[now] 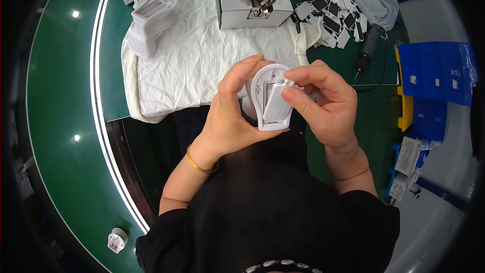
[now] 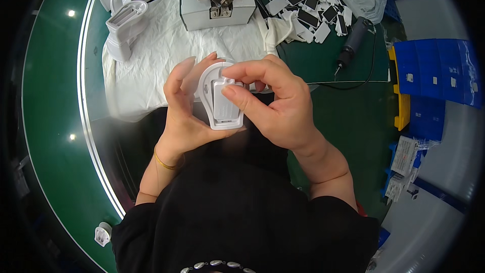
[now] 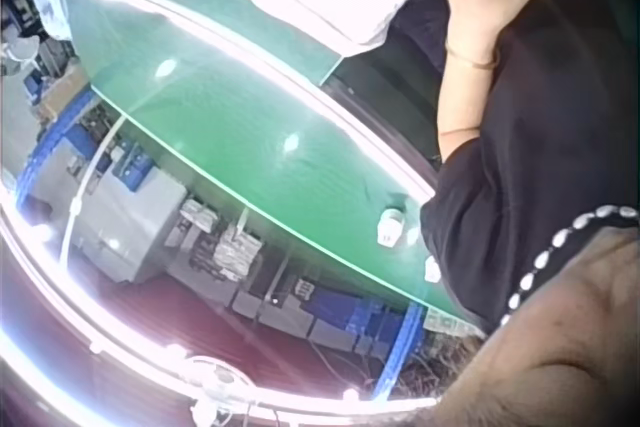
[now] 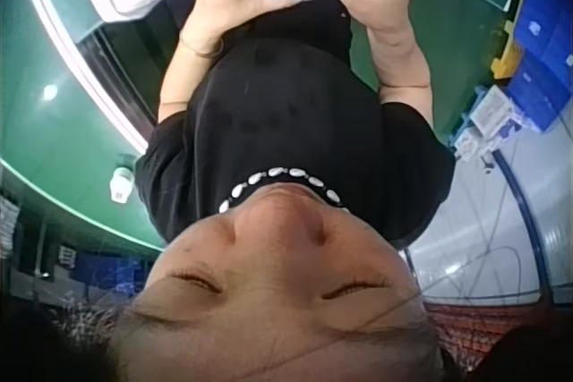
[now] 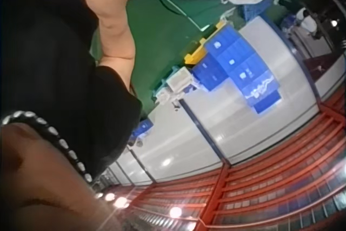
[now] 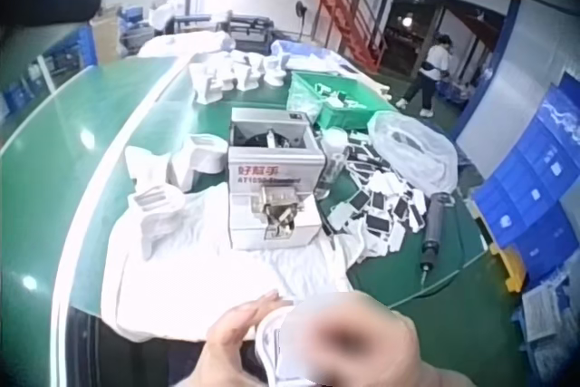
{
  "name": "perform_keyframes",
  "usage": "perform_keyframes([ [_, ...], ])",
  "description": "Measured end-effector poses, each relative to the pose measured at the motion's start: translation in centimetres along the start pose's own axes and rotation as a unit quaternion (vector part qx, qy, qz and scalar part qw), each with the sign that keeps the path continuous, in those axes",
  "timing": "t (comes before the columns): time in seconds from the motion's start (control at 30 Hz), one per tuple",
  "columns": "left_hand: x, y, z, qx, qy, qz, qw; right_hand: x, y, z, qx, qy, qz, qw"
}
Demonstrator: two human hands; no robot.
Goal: Assembling plastic device enclosures by fitting covers and securing them with screws using an electric screwdriver.
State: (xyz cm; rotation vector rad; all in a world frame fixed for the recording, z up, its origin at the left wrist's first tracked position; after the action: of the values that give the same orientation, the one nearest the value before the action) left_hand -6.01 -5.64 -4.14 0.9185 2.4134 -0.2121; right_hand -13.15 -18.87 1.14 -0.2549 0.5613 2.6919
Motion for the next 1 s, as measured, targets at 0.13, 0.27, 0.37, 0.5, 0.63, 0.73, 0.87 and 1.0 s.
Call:
perform_keyframes([
  [0.13,-0.3,0.1,0.1,-0.018,0.035,0.039,0.998,0.4,0.0,-1.2,-0.082,-0.067,-0.039,0.994],
  [0.27,-0.1,-0.4,0.1,-0.027,0.017,0.075,0.997,0.2,0.1,0.0,0.031,-0.002,0.008,0.999],
  [0.37,0.0,-0.3,0.3,-0.029,0.018,0.059,0.998,-0.1,-0.4,1.1,0.106,0.101,0.052,0.988],
  [0.5,-0.1,-0.2,0.3,-0.021,0.022,0.052,0.998,0.0,-1.1,-0.6,-0.002,-0.019,0.035,0.999],
  [0.63,-0.1,-0.6,-0.1,0.070,0.050,0.077,0.993,1.1,-2.2,-3.8,-0.268,-0.176,0.065,0.945],
  [0.73,0.2,-0.4,0.7,0.328,0.217,-0.007,0.920,1.3,-2.2,-3.1,-0.259,-0.134,0.043,0.955],
  [0.87,0.3,-0.4,0.6,0.272,0.204,0.042,0.939,1.2,-2.1,-2.5,-0.231,-0.070,0.034,0.970],
  [1.0,0.4,-0.6,0.5,0.224,0.204,0.050,0.952,1.1,-1.7,-2.2,-0.214,-0.054,0.021,0.975],
])
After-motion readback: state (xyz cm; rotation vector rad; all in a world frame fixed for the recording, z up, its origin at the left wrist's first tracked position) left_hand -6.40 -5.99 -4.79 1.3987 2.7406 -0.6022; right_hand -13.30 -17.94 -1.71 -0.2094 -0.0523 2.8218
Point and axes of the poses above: each hand's wrist, its own x-axis away from the middle knuckle, its own y-axis out of the back of the hand, z = x × y, the point moved 7 cm from there along -x, towards the middle knuckle
